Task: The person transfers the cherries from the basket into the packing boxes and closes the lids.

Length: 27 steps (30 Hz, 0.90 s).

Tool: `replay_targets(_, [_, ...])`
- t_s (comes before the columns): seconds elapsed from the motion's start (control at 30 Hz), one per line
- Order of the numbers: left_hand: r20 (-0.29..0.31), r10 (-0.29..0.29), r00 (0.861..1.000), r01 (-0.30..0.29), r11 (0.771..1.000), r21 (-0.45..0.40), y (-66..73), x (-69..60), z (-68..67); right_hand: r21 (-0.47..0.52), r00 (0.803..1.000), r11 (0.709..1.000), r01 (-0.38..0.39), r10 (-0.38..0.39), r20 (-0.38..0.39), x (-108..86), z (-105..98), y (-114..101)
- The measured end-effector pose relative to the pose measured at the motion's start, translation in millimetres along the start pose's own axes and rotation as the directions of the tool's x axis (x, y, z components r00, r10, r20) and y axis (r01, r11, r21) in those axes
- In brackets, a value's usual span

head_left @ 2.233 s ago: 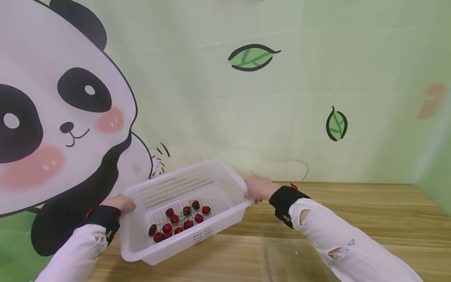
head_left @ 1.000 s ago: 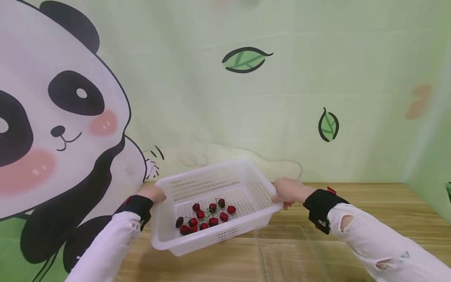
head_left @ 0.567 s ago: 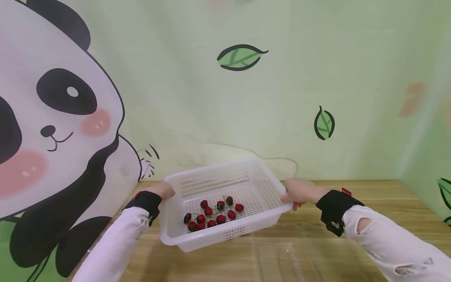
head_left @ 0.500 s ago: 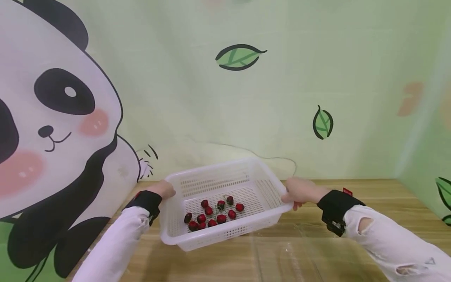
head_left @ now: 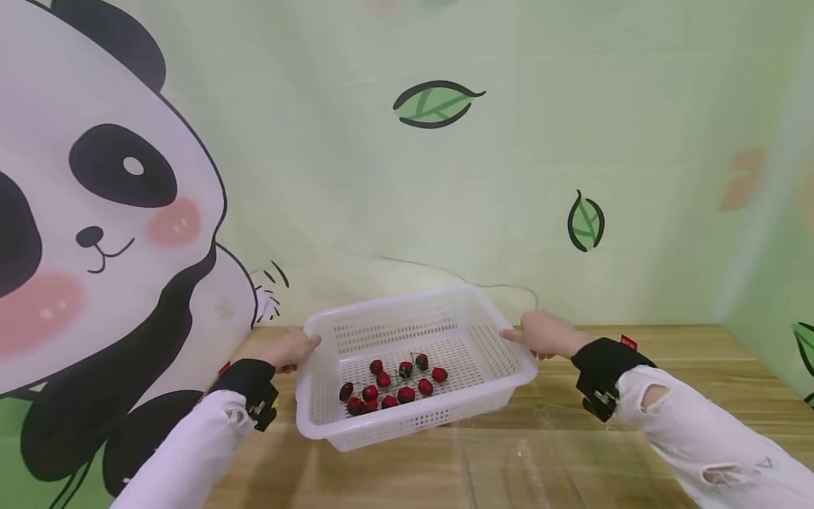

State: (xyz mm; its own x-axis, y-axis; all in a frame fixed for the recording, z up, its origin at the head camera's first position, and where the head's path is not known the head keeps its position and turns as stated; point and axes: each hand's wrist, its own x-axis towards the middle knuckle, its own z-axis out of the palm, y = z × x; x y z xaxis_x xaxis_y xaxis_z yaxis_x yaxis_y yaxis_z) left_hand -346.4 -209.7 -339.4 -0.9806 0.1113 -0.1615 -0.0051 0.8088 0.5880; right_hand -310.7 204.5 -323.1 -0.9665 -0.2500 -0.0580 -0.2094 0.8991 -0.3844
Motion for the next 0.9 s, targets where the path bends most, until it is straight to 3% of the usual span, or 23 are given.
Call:
replay_targets(0.13, [-0.014, 0.052, 0.999, -0.052, 0.998, 0.023, 5.1, -12.9, 1.0, 0.023, 0.999, 1.000, -0.001, 0.001, -0.034, 10.0, 2.8, 2.6])
replay_targets(0.33, [-0.021, 0.127, 0.992, -0.128, 0.991, -0.044, 10.1, -21.0, 12.3, -0.026, 0.995, 0.999, 0.024, -0.026, -0.094, 16.9, 7.9, 7.1])
replay_targets(0.43, [-0.055, 0.145, 0.988, -0.148, 0.987, -0.059, 11.7, -20.4, 16.7, -0.034, 0.989, 0.997, 0.075, -0.079, -0.121, 18.0, 11.5, 9.7])
replay_targets(0.63, [-0.096, 0.225, 0.970, -0.226, 0.974, 0.003, 12.2, -11.9, 23.0, 0.012, 0.981, 0.989, 0.149, -0.146, -0.131, 15.9, 15.4, 18.3])
replay_targets(0.9, [-0.148, 0.207, 0.967, -0.197, 0.977, 0.079, 14.4, -3.3, 30.1, 0.033, 0.974, 0.982, 0.184, -0.178, -0.143, 12.0, 18.2, 29.9])
